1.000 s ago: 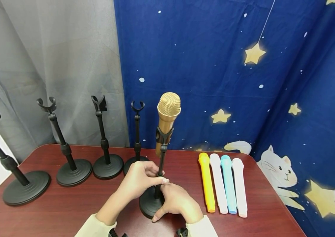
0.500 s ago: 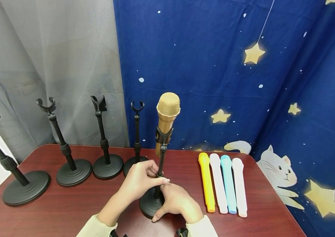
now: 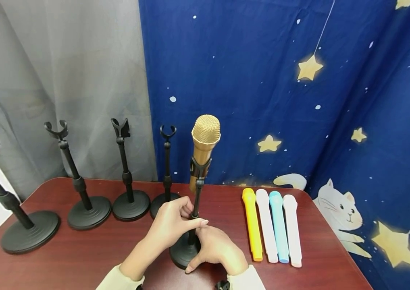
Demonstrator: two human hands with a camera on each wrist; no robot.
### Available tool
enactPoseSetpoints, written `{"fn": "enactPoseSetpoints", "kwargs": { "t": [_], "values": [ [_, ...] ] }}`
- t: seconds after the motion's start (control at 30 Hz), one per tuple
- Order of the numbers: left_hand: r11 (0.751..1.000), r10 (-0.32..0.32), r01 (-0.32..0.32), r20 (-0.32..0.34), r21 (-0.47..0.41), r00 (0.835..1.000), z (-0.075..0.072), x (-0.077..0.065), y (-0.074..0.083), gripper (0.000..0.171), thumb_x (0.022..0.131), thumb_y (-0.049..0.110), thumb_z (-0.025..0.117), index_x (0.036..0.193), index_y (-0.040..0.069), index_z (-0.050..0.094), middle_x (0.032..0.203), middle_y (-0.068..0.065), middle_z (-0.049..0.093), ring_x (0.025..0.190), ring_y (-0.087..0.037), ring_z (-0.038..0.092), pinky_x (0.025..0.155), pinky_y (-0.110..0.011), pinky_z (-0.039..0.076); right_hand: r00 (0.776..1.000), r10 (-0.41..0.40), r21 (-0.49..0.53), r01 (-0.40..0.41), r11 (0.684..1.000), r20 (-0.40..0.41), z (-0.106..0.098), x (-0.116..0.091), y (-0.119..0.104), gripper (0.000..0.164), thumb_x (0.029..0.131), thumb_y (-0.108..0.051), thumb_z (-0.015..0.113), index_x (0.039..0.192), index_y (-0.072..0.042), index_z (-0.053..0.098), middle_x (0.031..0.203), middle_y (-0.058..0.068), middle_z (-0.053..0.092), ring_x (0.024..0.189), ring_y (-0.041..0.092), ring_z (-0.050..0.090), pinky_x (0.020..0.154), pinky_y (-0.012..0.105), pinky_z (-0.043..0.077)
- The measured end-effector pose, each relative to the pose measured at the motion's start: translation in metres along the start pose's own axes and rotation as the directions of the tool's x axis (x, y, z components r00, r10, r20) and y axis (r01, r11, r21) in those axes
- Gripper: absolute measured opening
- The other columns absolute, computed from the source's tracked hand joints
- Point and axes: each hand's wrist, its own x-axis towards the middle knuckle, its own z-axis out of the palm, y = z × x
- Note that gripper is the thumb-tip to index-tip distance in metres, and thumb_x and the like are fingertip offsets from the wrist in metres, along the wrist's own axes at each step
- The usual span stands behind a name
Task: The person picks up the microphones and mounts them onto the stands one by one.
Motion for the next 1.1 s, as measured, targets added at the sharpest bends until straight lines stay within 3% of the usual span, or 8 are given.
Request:
{"fn": "enactPoseSetpoints", "kwargs": {
  "t": [0.63,0.93,1.1],
  "values": [
    [0.997,0.050,-0.046,-0.075,0.054,0.996,0.0029,-0.0008,0.0011,0.037,0.072,0.040,0.091,0.079,0.017,0.062,0.079,0.004,0.071,0.071,-0.004,0.069,0.064,-0.017,0.054,1.000,-0.015,0.007,0.015,1.000,-0.010,-0.0005,0.0007,-0.0004,0.103,0.057,-0.048,0.097,0.142,-0.010,0.054,0.137,0.000,0.064,0.117,0.012,0.062,0.101,0.035,0.052],
    [0.974,0.132,-0.098,-0.162,0.205,0.978,0.0089,-0.0048,-0.0005,0.039,0.073,0.044,0.090,0.074,0.020,0.058,0.070,0.009,0.062,0.064,0.000,0.058,0.058,-0.016,0.046,1.000,-0.019,0.014,0.019,1.000,-0.003,0.0001,0.0017,0.0000,0.107,0.057,-0.050,0.096,0.145,-0.010,0.051,0.140,0.001,0.062,0.119,0.013,0.062,0.102,0.035,0.052],
    [0.967,0.152,-0.118,-0.138,0.226,0.979,0.0076,-0.0059,0.0002,0.040,0.074,0.044,0.088,0.075,0.021,0.056,0.070,0.009,0.056,0.063,0.001,0.051,0.054,-0.016,0.040,1.000,-0.021,0.023,0.021,1.000,-0.005,-0.0004,0.0011,0.0000,0.104,0.058,-0.050,0.096,0.144,-0.012,0.052,0.140,0.000,0.062,0.119,0.012,0.062,0.102,0.037,0.051]
  ]
}}
